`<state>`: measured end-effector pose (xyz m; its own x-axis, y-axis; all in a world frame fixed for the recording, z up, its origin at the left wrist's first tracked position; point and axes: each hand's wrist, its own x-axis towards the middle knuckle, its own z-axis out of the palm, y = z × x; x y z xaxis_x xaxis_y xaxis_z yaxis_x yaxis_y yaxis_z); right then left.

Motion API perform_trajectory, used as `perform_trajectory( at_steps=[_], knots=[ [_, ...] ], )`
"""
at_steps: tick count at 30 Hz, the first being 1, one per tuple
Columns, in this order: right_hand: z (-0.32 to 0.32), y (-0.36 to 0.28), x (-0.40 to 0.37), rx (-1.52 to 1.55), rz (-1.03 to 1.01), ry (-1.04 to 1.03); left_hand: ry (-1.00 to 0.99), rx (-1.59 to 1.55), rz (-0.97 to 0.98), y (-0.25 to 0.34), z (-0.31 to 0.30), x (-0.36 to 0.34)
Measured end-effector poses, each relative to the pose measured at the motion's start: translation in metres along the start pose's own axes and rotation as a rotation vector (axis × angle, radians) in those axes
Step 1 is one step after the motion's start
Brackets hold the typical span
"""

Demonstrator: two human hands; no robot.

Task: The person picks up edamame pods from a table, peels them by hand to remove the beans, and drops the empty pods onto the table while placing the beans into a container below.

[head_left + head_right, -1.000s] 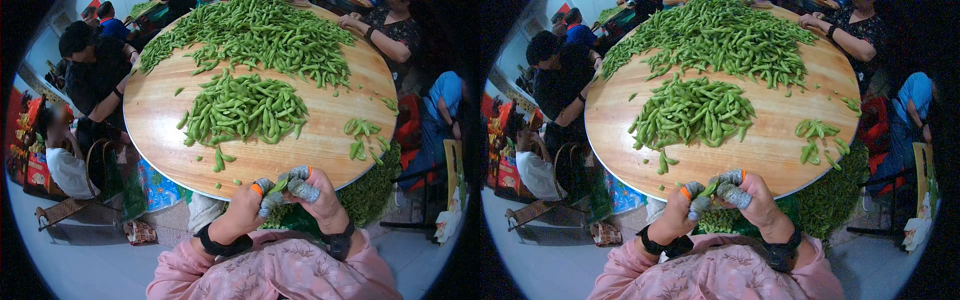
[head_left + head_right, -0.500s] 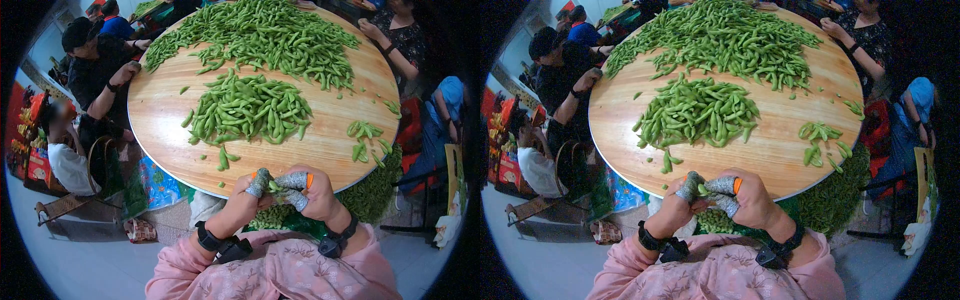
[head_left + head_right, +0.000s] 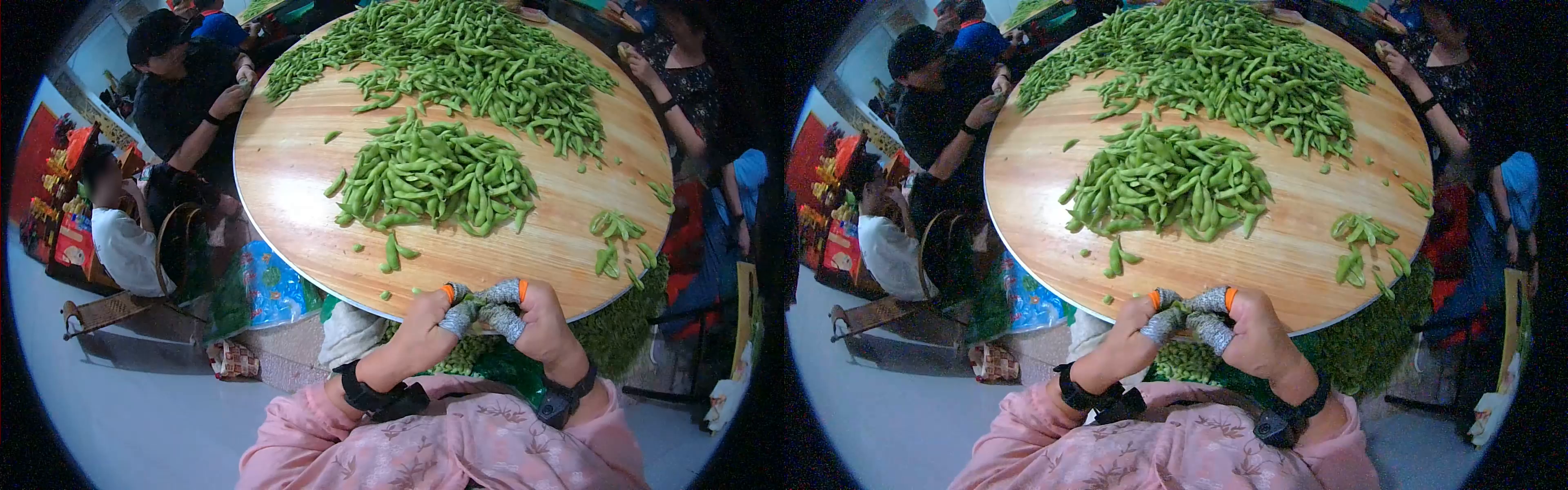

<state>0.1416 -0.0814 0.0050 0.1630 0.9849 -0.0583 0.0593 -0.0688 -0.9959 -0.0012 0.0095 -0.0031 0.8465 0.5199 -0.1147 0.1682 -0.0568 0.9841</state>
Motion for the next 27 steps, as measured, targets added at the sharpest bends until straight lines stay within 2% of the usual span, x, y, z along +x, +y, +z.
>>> perform_trajectory(
  at_steps=[2, 4, 6, 7, 9, 10, 11, 12, 14, 15, 17, 19, 21, 22, 24, 25, 27],
  knots=[
    [-0.001, -0.004, 0.0, -0.05, -0.021, -0.004, 0.022, 0.08, 0.109, -0.007, 0.001, 0.001],
    [0.0, -0.003, 0.0, -0.1, -0.04, -0.007, 0.013, 0.064, 0.091, -0.009, 0.002, 0.001],
    [0.004, 0.003, -0.002, 0.02, -0.001, 0.057, 0.003, 0.047, 0.073, -0.009, 0.002, 0.0],
    [0.002, 0.003, -0.002, 0.02, -0.001, 0.057, 0.028, 0.142, 0.115, -0.008, 0.002, 0.0],
    [-0.008, 0.002, -0.004, -0.058, -0.053, 0.243, 0.052, 0.236, 0.158, -0.003, -0.003, -0.001],
    [-0.018, 0.001, -0.005, -0.093, -0.087, 0.345, 0.121, 0.399, 0.115, 0.003, -0.012, -0.003],
    [-0.028, 0.001, -0.005, -0.163, -0.131, 0.5, 0.189, 0.562, 0.072, 0.007, -0.022, -0.003],
    [-0.038, 0.002, -0.006, -0.234, -0.175, 0.655, 0.185, 0.563, 0.073, 0.008, -0.032, 0.0],
    [-0.076, 0.017, -0.013, -0.693, -0.222, 0.776, 0.362, 1.052, 0.231, 0.003, -0.052, 0.009],
    [-0.083, 0.013, -0.018, -0.693, -0.222, 0.776, 0.362, 1.052, 0.232, 0.001, -0.059, 0.012],
    [-0.093, 0.0, -0.027, -0.674, 0.115, 0.827, 0.225, 1.215, 0.181, -0.004, -0.068, 0.019],
    [-0.095, 0.002, -0.032, -0.698, 0.125, 0.828, 0.212, 1.205, 0.165, -0.006, -0.069, 0.025],
    [-0.086, 0.005, -0.03, -0.814, -0.219, 0.85, 0.205, 1.248, 0.197, -0.005, -0.069, 0.029],
    [-0.078, 0.007, -0.029, -0.814, -0.217, 0.858, 0.201, 1.249, 0.204, -0.004, -0.066, 0.029],
    [-0.055, 0.01, -0.026, -0.309, -0.101, 0.71, 0.234, 1.015, 0.227, 0.002, -0.057, 0.027],
    [-0.045, 0.01, -0.024, -0.174, -0.078, 0.577, 0.226, 1.014, 0.231, 0.006, -0.05, 0.025],
    [-0.024, 0.006, -0.017, 0.063, 0.001, 0.361, 0.243, 0.654, 0.208, 0.017, -0.032, 0.02]
  ],
)
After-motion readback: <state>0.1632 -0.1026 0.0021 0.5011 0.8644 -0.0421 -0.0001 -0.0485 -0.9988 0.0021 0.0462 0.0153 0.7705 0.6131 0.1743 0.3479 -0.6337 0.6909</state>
